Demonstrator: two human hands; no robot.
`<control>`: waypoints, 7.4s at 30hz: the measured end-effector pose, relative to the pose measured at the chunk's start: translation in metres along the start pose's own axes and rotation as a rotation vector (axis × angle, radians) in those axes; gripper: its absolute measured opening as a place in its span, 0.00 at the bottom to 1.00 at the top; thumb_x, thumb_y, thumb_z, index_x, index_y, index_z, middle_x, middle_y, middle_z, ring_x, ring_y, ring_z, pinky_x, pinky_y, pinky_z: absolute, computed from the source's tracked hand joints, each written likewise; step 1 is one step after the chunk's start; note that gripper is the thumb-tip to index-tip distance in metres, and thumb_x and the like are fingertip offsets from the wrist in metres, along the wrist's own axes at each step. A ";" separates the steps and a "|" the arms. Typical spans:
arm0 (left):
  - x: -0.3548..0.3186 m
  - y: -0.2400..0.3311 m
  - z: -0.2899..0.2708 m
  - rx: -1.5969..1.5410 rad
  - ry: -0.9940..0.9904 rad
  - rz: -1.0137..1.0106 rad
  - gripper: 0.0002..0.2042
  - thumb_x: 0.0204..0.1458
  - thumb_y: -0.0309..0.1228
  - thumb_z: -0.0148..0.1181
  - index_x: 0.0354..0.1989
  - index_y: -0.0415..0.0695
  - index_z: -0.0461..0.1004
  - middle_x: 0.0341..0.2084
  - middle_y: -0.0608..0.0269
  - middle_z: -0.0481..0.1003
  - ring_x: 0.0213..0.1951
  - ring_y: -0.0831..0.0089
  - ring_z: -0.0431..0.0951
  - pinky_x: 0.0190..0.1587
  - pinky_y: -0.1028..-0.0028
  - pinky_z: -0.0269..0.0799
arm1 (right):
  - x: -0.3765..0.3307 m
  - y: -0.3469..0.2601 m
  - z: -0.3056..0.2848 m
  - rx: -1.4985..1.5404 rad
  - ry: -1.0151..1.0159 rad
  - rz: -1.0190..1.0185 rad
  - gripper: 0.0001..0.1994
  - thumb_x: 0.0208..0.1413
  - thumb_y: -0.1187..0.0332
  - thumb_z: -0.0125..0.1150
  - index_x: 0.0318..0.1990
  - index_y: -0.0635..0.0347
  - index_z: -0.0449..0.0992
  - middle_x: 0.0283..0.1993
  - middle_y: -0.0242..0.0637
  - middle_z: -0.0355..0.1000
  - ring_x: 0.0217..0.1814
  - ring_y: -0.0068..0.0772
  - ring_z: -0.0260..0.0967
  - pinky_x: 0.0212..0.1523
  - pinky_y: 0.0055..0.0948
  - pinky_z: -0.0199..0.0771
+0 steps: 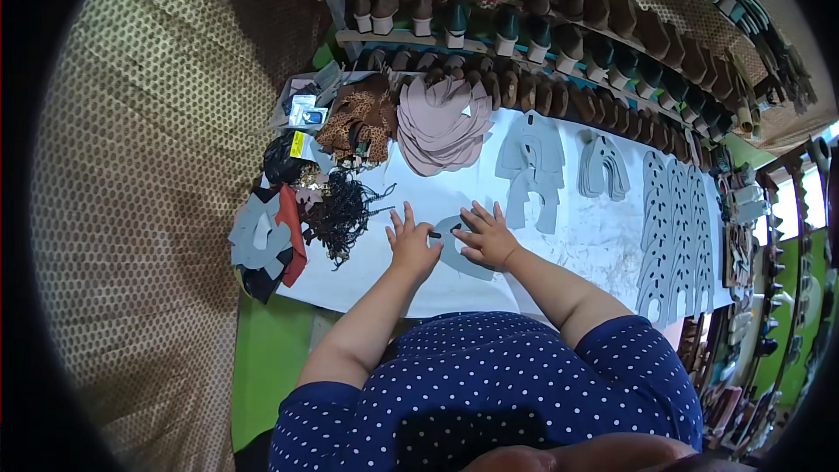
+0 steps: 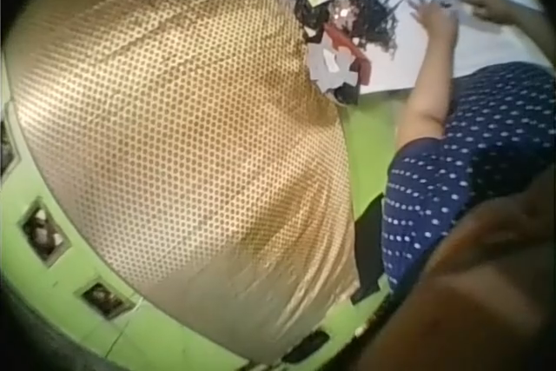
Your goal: The person is aligning and preparing material components for shoe manufacturing on a patterned workspace.
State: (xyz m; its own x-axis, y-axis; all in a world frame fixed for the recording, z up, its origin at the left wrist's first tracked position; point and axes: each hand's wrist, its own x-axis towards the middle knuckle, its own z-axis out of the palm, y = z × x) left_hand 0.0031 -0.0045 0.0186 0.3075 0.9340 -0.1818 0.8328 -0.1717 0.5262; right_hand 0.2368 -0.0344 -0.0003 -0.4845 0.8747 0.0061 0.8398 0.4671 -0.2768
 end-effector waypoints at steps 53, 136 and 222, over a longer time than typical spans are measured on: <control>0.026 0.011 0.017 -0.069 0.083 -0.047 0.07 0.47 0.40 0.68 0.33 0.58 0.88 0.76 0.44 0.43 0.75 0.37 0.29 0.69 0.35 0.20 | 0.006 0.018 0.005 0.200 0.140 0.089 0.26 0.47 0.60 0.64 0.58 0.48 0.75 0.72 0.47 0.57 0.77 0.50 0.49 0.76 0.63 0.37; 0.012 -0.014 0.042 -0.003 0.304 0.149 0.08 0.46 0.34 0.69 0.32 0.46 0.79 0.71 0.51 0.58 0.74 0.45 0.48 0.71 0.38 0.34 | 0.050 0.003 0.011 0.092 0.105 -0.083 0.07 0.49 0.66 0.66 0.37 0.47 0.85 0.72 0.33 0.61 0.79 0.56 0.46 0.71 0.67 0.47; 0.001 -0.021 0.051 -0.011 0.336 0.058 0.10 0.48 0.35 0.68 0.30 0.44 0.75 0.72 0.49 0.56 0.73 0.42 0.49 0.70 0.35 0.37 | 0.048 0.013 0.010 0.300 0.195 0.112 0.05 0.46 0.65 0.69 0.33 0.46 0.85 0.68 0.37 0.66 0.77 0.57 0.48 0.72 0.52 0.49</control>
State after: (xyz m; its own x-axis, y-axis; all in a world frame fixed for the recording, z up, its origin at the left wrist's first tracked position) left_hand 0.0102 -0.0157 -0.0352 0.1839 0.9741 0.1313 0.8128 -0.2258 0.5370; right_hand 0.2215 0.0125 -0.0136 -0.3132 0.9401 0.1347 0.7618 0.3334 -0.5555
